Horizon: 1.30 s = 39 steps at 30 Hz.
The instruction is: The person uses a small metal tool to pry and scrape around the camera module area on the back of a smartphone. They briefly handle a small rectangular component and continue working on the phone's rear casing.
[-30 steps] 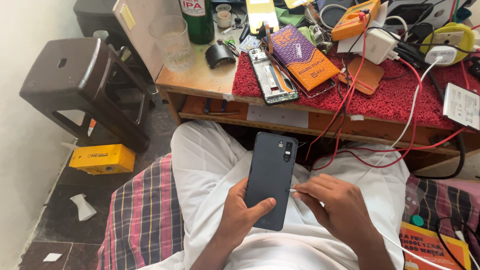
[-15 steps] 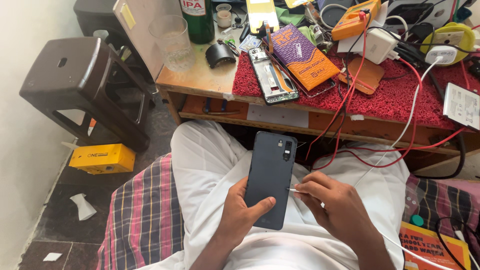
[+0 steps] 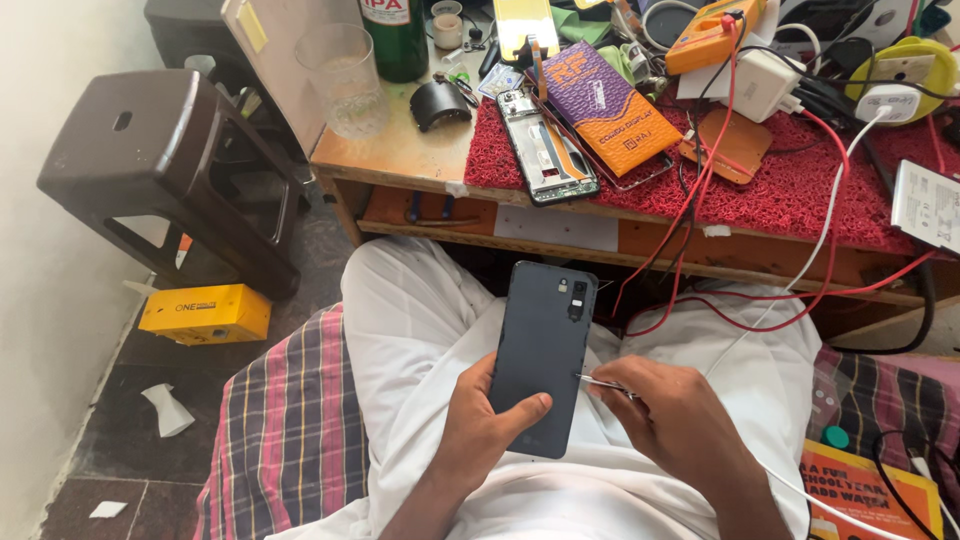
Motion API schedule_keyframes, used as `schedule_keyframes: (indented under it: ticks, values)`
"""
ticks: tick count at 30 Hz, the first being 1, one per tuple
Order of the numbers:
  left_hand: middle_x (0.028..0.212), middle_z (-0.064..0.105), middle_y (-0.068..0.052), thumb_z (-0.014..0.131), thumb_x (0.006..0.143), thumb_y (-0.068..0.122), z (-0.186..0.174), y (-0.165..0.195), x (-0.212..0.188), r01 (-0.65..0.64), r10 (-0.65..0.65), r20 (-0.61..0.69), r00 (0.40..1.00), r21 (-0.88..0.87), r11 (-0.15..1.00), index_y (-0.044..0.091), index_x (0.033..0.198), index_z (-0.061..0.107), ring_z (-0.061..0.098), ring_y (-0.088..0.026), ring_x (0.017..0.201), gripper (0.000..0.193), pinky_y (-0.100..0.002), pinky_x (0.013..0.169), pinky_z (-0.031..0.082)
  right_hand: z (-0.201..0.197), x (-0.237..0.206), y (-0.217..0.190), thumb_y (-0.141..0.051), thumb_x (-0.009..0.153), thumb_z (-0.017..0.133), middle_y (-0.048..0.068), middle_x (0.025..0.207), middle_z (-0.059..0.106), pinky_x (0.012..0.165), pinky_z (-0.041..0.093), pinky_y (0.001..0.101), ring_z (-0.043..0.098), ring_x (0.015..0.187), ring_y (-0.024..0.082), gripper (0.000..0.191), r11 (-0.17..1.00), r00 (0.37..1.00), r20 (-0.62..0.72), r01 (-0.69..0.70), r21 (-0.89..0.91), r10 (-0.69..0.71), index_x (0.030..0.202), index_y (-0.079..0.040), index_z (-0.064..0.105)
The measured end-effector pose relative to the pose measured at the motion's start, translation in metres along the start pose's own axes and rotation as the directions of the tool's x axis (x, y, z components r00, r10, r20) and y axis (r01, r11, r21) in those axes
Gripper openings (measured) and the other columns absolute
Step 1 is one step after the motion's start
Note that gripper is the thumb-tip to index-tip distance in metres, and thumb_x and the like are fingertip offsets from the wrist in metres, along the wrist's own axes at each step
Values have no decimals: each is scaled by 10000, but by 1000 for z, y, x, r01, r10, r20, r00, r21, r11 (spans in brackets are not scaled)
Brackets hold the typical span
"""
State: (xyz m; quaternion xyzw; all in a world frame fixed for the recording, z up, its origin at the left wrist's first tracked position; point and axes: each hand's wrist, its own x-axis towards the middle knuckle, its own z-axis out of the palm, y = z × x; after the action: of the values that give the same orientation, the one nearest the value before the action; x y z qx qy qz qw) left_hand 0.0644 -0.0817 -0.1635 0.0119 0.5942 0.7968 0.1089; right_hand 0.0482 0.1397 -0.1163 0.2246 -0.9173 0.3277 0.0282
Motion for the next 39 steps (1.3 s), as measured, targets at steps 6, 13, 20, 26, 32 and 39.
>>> schedule_keyframes:
  ticks: [6,13,20,26,32,39]
  values:
    - [948,747,-95,730,832,20,-3,1,0,7,-7,-3,1000,-5,1000,-40,1111,663,721,-118,826,292,-278,757,618,-2,4,-10,-159,865,713,64,804,715,547,520,371,690,642,259,121,980,974,-124,180,-83,-190,928,-61,744]
    - [946,753,-101,728,834,24,-4,2,-1,10,-10,-3,1000,10,1000,-43,1107,666,727,-120,815,288,-281,752,623,1,3,-8,-178,881,699,85,791,736,559,521,378,694,645,285,157,979,977,-110,173,-104,-184,955,-48,749]
    - [960,748,-97,727,834,12,-6,2,-4,7,-7,6,1000,-10,1000,-44,1111,664,718,-118,836,290,-276,768,616,3,2,-10,-141,872,717,98,804,727,559,535,371,703,627,288,115,996,997,-39,69,60,-67,918,-35,717]
    - [962,744,-92,721,839,14,-10,6,-7,-5,5,0,1000,10,1000,-45,1128,668,711,-119,845,300,-275,778,605,2,4,-19,-137,878,701,95,802,715,574,525,375,684,667,279,135,987,979,-125,160,-30,-163,964,-38,730]
    - [959,745,-96,719,838,16,-10,5,-7,17,-17,-8,1000,-4,1000,-40,1131,663,717,-123,839,303,-281,774,612,5,4,-18,-151,881,709,87,748,728,564,513,396,690,635,289,149,997,996,-72,42,-64,-46,965,-30,729]
    - [981,738,-97,718,838,7,-12,8,-11,2,-3,-23,1000,-37,999,-50,1136,658,713,-120,853,309,-276,776,613,5,0,-21,-159,863,719,75,887,737,562,544,374,709,645,273,135,993,992,-32,119,7,-118,963,-70,730]
